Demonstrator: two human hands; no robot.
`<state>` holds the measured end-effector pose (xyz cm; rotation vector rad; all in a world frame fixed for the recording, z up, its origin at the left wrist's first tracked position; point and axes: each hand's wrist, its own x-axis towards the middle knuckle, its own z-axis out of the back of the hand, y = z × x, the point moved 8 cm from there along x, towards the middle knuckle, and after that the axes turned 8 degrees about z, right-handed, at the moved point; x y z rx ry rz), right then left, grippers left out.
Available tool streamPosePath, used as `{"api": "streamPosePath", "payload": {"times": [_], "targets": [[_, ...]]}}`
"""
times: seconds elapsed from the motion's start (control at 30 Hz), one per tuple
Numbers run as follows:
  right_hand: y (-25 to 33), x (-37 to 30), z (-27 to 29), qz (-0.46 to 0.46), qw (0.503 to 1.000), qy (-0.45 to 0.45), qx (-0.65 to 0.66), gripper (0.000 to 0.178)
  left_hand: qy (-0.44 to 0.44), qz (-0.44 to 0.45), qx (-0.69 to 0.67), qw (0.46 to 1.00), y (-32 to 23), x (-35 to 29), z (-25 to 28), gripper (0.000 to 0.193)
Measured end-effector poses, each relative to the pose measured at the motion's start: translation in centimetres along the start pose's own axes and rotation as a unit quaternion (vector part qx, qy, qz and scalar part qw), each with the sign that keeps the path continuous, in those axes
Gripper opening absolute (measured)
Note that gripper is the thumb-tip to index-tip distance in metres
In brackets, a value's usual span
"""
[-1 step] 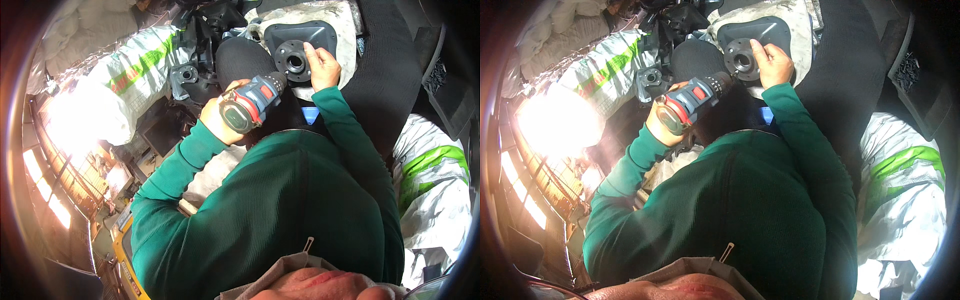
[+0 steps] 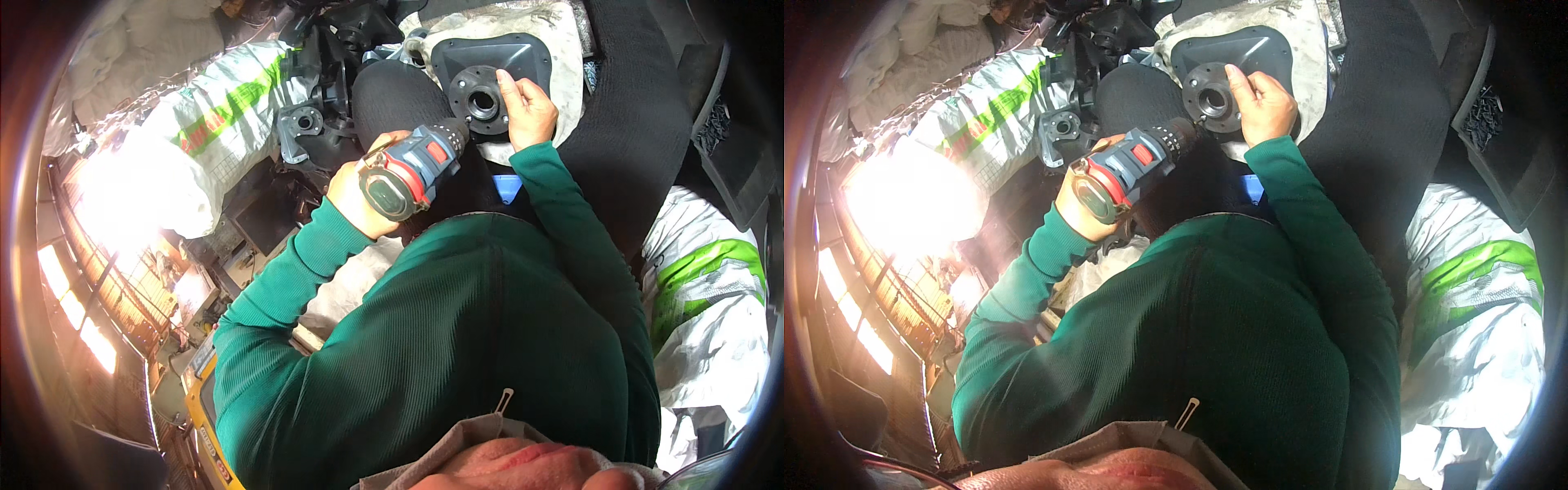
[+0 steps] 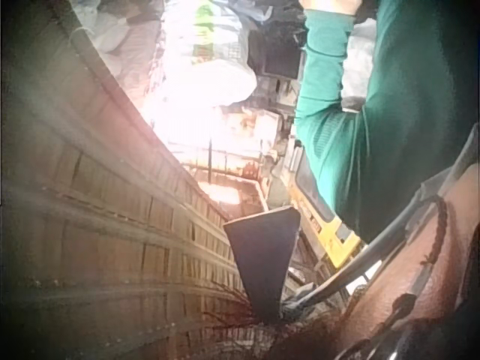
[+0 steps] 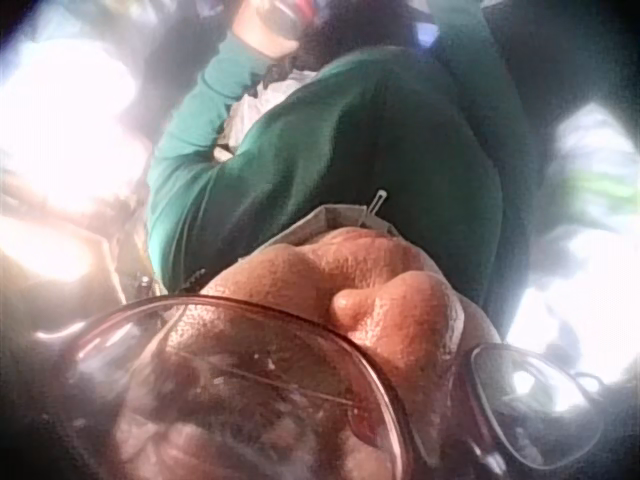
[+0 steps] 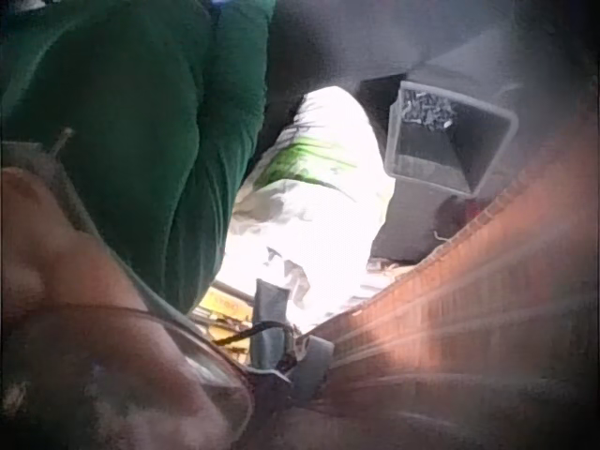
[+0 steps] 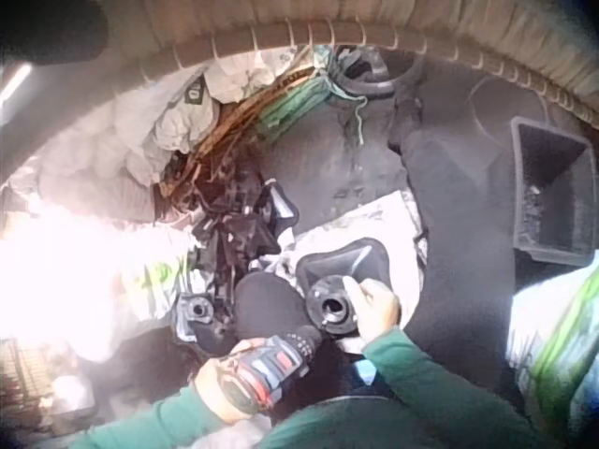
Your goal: The person sits on the floor and uses a cordless drill to fasten screws into black plastic parts. They repeatedly pick up parts, align them, and drive screws before placing the assembled units aside.
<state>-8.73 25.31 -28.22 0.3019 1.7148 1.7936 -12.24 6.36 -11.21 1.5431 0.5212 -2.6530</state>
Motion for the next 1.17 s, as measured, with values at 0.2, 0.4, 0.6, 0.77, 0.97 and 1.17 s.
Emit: {"api": "streamPosePath", "payload": {"times": [0.2,0.4,0.6,0.77,0.97,1.17], "targets": [[-0.1,0.2,0.3,0.026,0.999,-0.009,-0.026,0.043,-0.048,-0.077,0.047,0.995,-2.5,0.0,0.7,0.057],[-0.6,1.6,-0.1,0.027,0.998,0.042,-0.038,0.047,-0.152,-0.208,0.187,0.948,-2.3,-1.5,1.1,0.033],[1.4,2.4,1.7,0.087,0.996,0.000,0.029,0.037,-0.115,-0.169,0.091,0.975,0.9,-9.2,-3.1,0.058],[7.9,0.7,4.7,0.062,0.981,0.014,0.183,0.041,-0.151,-0.161,0.172,0.960,8.6,-9.1,-10.8,0.077],[16.9,-7.6,-1.8,0.029,0.914,0.309,0.262,0.036,-0.173,-0.204,-0.423,0.866,12.7,-10.7,-3.0,0.068],[16.5,-11.7,-9.8,0.068,0.919,0.361,0.141,0.037,-0.372,-0.220,-0.642,0.633,21.0,-11.3,0.6,0.035]]}}
